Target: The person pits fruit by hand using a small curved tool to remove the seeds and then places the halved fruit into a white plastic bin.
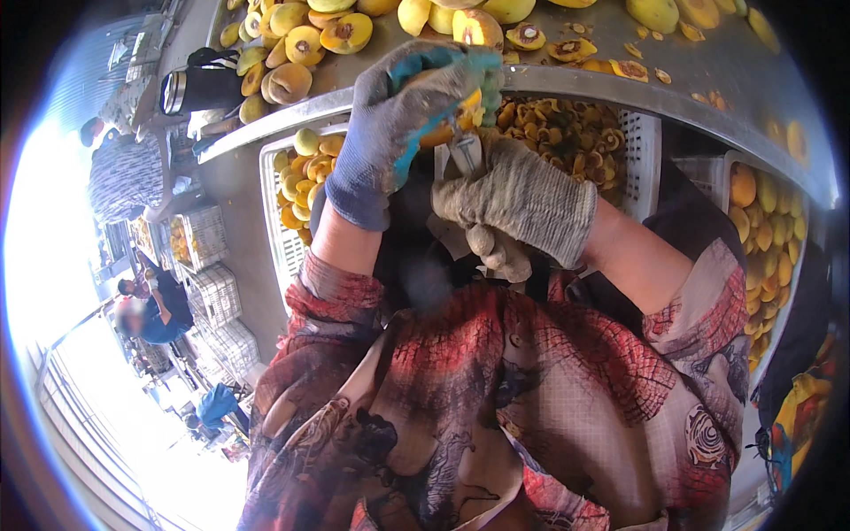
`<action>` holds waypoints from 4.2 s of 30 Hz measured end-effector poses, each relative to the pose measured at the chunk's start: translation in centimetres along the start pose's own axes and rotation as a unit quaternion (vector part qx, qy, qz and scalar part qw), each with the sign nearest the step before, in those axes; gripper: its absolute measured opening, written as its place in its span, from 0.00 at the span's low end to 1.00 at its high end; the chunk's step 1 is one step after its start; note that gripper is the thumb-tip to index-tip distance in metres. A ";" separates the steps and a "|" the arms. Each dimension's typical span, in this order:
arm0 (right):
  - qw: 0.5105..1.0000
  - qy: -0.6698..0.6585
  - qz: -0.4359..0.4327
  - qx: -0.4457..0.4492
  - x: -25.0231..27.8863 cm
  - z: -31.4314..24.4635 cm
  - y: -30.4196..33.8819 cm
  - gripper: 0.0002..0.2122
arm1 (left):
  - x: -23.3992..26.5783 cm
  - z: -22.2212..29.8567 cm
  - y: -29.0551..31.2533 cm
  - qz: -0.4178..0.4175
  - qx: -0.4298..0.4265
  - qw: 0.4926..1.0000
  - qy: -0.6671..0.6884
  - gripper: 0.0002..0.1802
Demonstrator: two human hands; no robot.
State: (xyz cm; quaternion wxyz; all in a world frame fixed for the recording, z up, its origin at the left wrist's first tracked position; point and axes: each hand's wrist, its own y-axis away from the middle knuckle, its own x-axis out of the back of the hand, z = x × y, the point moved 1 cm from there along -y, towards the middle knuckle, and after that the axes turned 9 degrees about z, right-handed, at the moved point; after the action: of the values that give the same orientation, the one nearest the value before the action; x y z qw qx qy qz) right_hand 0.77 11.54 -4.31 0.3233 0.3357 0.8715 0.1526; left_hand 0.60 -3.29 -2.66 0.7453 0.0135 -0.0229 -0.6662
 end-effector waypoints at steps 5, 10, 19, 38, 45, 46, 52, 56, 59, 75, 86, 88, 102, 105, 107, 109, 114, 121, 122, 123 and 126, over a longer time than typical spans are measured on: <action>0.996 0.071 -0.005 -0.050 0.2 -0.2 -1.1 0.16 | -1.6 -1.8 0.7 0.176 -0.040 0.978 0.102 0.15; 0.885 0.214 0.072 0.407 -0.2 1.8 -3.2 0.14 | -2.1 -0.7 1.4 0.203 -0.058 0.973 0.090 0.14; 0.998 -0.015 0.015 -0.057 -1.1 0.0 0.1 0.09 | 0.4 -0.6 0.9 0.049 0.013 0.999 0.006 0.16; 0.990 0.091 0.052 -0.093 -2.0 -0.1 -0.8 0.07 | -0.1 -2.2 1.4 0.134 -0.009 0.991 0.013 0.16; 0.997 -0.006 -0.004 -0.081 -1.9 1.3 -0.7 0.05 | 1.9 -1.2 1.2 0.008 0.018 0.997 -0.071 0.18; 0.997 0.000 0.010 -0.071 -2.1 1.1 -0.5 0.05 | 1.7 -1.2 1.4 0.012 0.006 0.997 -0.075 0.18; 0.973 -0.140 -0.066 -0.169 -1.6 0.8 -0.1 0.06 | 0.7 -2.5 1.7 0.078 -0.054 0.992 0.084 0.17; 0.987 -0.041 -0.085 -0.134 -1.3 0.0 0.0 0.08 | 2.1 -1.4 1.6 -0.027 -0.053 0.996 0.071 0.16; 0.955 -0.195 -0.109 -0.194 -2.0 -0.7 0.8 0.12 | 2.3 -1.2 1.8 -0.065 -0.058 0.980 0.179 0.17; 0.962 -0.160 -0.159 -0.154 -2.3 0.0 1.8 0.12 | 2.4 0.1 0.7 -0.184 0.017 0.981 0.065 0.23; 0.989 0.093 -0.106 -0.051 -1.9 -0.6 1.5 0.09 | 2.3 -1.0 3.7 0.242 -0.329 0.885 -0.225 0.18; 0.952 0.283 -0.055 0.100 -1.1 0.1 0.6 0.13 | 4.1 -0.4 4.4 0.259 -0.315 0.891 -0.201 0.18; 0.690 0.709 0.063 0.131 3.1 1.1 -0.2 0.14 | 10.7 2.8 3.9 0.249 -0.040 0.906 -0.340 0.19; 0.725 0.668 0.047 0.161 2.3 1.0 -0.8 0.13 | 5.9 1.0 -3.4 0.192 -0.095 0.937 -0.275 0.25; 0.737 0.652 0.071 0.165 2.6 0.6 -0.8 0.13 | 2.0 1.3 -8.3 0.163 -0.083 0.839 -0.513 0.38; 0.730 0.651 0.105 0.182 3.1 0.8 -0.9 0.15 | -0.7 1.5 -10.1 0.120 -0.048 0.830 -0.542 0.35; 0.756 0.601 0.168 0.200 2.9 -1.0 -0.7 0.14 | 0.3 -2.7 -11.5 0.178 -0.028 0.957 -0.229 0.28; 0.828 0.407 0.252 0.291 2.1 -3.0 -0.2 0.18 | 1.3 -0.3 -5.9 0.197 0.040 0.914 0.353 0.14; 0.823 0.398 0.269 0.304 1.8 -3.1 -0.2 0.18 | 1.0 0.1 -5.0 0.188 0.051 0.890 0.413 0.16; 0.789 0.407 0.269 0.374 1.9 -2.6 -0.6 0.19 | 1.1 0.2 -4.1 0.140 0.077 0.898 0.410 0.21; 0.819 0.393 0.246 0.338 1.2 -2.8 -0.8 0.21 | 0.1 0.5 -2.6 0.177 0.060 0.887 0.422 0.26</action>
State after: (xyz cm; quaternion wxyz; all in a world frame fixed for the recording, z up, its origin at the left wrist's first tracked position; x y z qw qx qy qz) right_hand -2.18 11.62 -3.22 -0.2288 0.5382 0.8101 0.0418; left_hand -1.99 -3.66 -2.29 0.7877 0.3340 0.2517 -0.4522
